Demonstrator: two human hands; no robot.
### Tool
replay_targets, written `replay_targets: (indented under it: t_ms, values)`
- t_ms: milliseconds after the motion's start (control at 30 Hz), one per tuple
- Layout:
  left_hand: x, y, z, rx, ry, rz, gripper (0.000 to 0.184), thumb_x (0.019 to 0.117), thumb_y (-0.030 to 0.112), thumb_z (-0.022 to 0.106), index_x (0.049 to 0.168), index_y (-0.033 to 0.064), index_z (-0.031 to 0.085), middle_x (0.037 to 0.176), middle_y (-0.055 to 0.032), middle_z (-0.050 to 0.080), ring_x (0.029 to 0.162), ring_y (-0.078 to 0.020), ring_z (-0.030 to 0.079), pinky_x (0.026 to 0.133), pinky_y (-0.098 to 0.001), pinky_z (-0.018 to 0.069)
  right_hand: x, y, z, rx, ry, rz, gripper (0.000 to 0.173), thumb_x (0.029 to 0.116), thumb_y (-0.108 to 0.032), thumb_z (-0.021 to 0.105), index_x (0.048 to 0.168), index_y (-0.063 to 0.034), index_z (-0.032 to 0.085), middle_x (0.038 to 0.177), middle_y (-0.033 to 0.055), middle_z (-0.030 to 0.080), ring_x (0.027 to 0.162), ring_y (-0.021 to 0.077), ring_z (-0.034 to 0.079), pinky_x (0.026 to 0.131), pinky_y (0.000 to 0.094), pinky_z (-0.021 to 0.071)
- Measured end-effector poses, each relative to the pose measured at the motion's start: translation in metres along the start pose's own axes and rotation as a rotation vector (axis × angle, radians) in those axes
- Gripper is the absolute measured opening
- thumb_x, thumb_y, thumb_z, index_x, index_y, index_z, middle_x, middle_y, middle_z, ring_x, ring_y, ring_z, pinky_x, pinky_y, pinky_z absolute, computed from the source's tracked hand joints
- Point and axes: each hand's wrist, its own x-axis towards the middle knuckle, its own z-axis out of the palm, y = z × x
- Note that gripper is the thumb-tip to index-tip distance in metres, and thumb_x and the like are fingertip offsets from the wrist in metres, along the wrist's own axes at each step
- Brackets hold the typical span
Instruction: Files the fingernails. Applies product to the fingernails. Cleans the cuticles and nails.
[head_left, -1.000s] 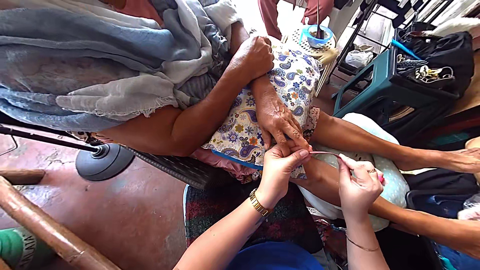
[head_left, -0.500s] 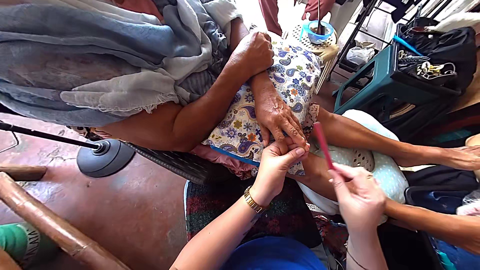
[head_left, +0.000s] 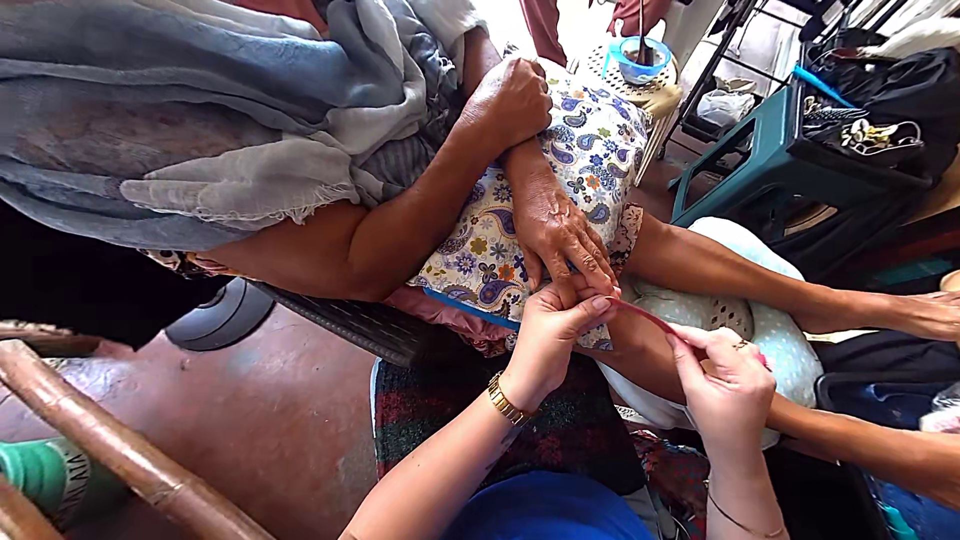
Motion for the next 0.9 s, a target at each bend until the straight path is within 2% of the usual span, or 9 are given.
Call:
replay_targets:
  t_ms: [133, 267, 467, 600, 667, 733, 800, 833, 900]
  values:
    - [0.000, 0.000, 0.001, 0.003, 0.007, -0.004, 0.016, 0.0906, -0.015, 0.063, 0.103, -0.0053, 0.067, 0.093, -0.0125, 0.074, 0.082, -0.0172, 0.074, 0.082, -0.0304, 0.0622, -0.007, -0.018, 0.011, -0.031, 0.052, -0.040, 0.014, 0.0901, -0.013, 0.069, 0.092, -0.0050, 0.081, 0.075, 0.0079, 0.071, 0.071, 0.0154, 0.064, 0.082, 0.0319, 0.0471]
    - [0.000, 0.001, 0.000, 0.007, -0.006, 0.002, 0.015, 0.0909, -0.014, 0.062, 0.102, -0.0061, 0.068, 0.093, -0.0131, 0.074, 0.082, -0.0173, 0.074, 0.083, -0.0303, 0.0620, -0.006, -0.001, 0.003, -0.075, 0.054, 0.032, 0.014, 0.0884, -0.013, 0.069, 0.091, -0.0067, 0.082, 0.078, 0.0084, 0.073, 0.074, 0.0177, 0.065, 0.079, 0.0354, 0.0459]
    - [0.001, -0.001, -0.001, 0.021, -0.014, 0.020, 0.016, 0.0914, -0.014, 0.062, 0.104, -0.0063, 0.068, 0.095, -0.0138, 0.074, 0.084, -0.0182, 0.074, 0.084, -0.0317, 0.0622, -0.005, -0.035, 0.022, 0.101, 0.048, 0.035, 0.012, 0.0884, -0.012, 0.070, 0.091, -0.0055, 0.080, 0.078, 0.0048, 0.074, 0.072, 0.0103, 0.065, 0.076, 0.0264, 0.0490]
    - [-0.001, 0.005, -0.003, -0.014, -0.027, -0.016, 0.016, 0.0953, -0.012, 0.057, 0.106, -0.0051, 0.068, 0.097, -0.0142, 0.074, 0.085, -0.0187, 0.074, 0.085, -0.0314, 0.0617, 0.000, 0.000, -0.010, -0.133, -0.145, 0.127, 0.017, 0.0928, -0.018, 0.066, 0.097, -0.0076, 0.080, 0.088, 0.0097, 0.076, 0.079, 0.0243, 0.072, 0.073, 0.0482, 0.0554]
    - [-0.002, 0.009, -0.005, -0.050, -0.041, -0.046, 0.015, 0.1000, -0.004, 0.054, 0.103, -0.0032, 0.068, 0.093, -0.0138, 0.074, 0.082, -0.0180, 0.074, 0.083, -0.0314, 0.0617, 0.000, 0.017, -0.028, -0.241, -0.176, 0.198, 0.019, 0.0949, -0.015, 0.063, 0.099, -0.0027, 0.078, 0.087, 0.0168, 0.073, 0.077, 0.0337, 0.070, 0.068, 0.0565, 0.0524]
    - [-0.002, 0.012, -0.005, -0.049, -0.035, -0.054, 0.017, 0.1023, 0.002, 0.052, 0.095, 0.0000, 0.067, 0.085, -0.0110, 0.072, 0.077, -0.0161, 0.072, 0.079, -0.0310, 0.0617, -0.002, 0.014, -0.032, -0.224, -0.109, 0.191, 0.020, 0.0950, -0.016, 0.063, 0.098, -0.0026, 0.077, 0.085, 0.0144, 0.073, 0.074, 0.0268, 0.068, 0.067, 0.0454, 0.0526]
    - [-0.002, 0.012, -0.006, -0.040, -0.040, -0.056, 0.020, 0.1030, 0.005, 0.052, 0.091, 0.0016, 0.068, 0.084, -0.0094, 0.071, 0.076, -0.0151, 0.070, 0.078, -0.0300, 0.0610, -0.008, -0.005, -0.025, -0.061, -0.048, 0.066, 0.020, 0.0956, -0.018, 0.066, 0.097, -0.0019, 0.077, 0.084, 0.0108, 0.073, 0.076, 0.0183, 0.068, 0.072, 0.0329, 0.0543]
    - [-0.001, 0.012, -0.007, -0.035, -0.048, -0.056, 0.021, 0.1033, 0.007, 0.052, 0.091, 0.0020, 0.069, 0.085, -0.0092, 0.071, 0.077, -0.0146, 0.070, 0.078, -0.0293, 0.0602, -0.013, -0.016, -0.017, 0.029, -0.035, -0.008, 0.018, 0.0967, -0.019, 0.067, 0.097, -0.0036, 0.077, 0.084, 0.0082, 0.073, 0.079, 0.0148, 0.068, 0.079, 0.0296, 0.0539]
    - [0.000, 0.012, -0.009, -0.040, -0.058, -0.057, 0.022, 0.1039, 0.009, 0.051, 0.092, 0.0022, 0.069, 0.086, -0.0089, 0.071, 0.077, -0.0135, 0.069, 0.079, -0.0281, 0.0590, -0.019, -0.030, -0.001, 0.106, -0.032, -0.134, 0.015, 0.0978, -0.018, 0.066, 0.099, -0.0072, 0.077, 0.081, 0.0049, 0.072, 0.080, 0.0129, 0.066, 0.090, 0.0306, 0.0488]
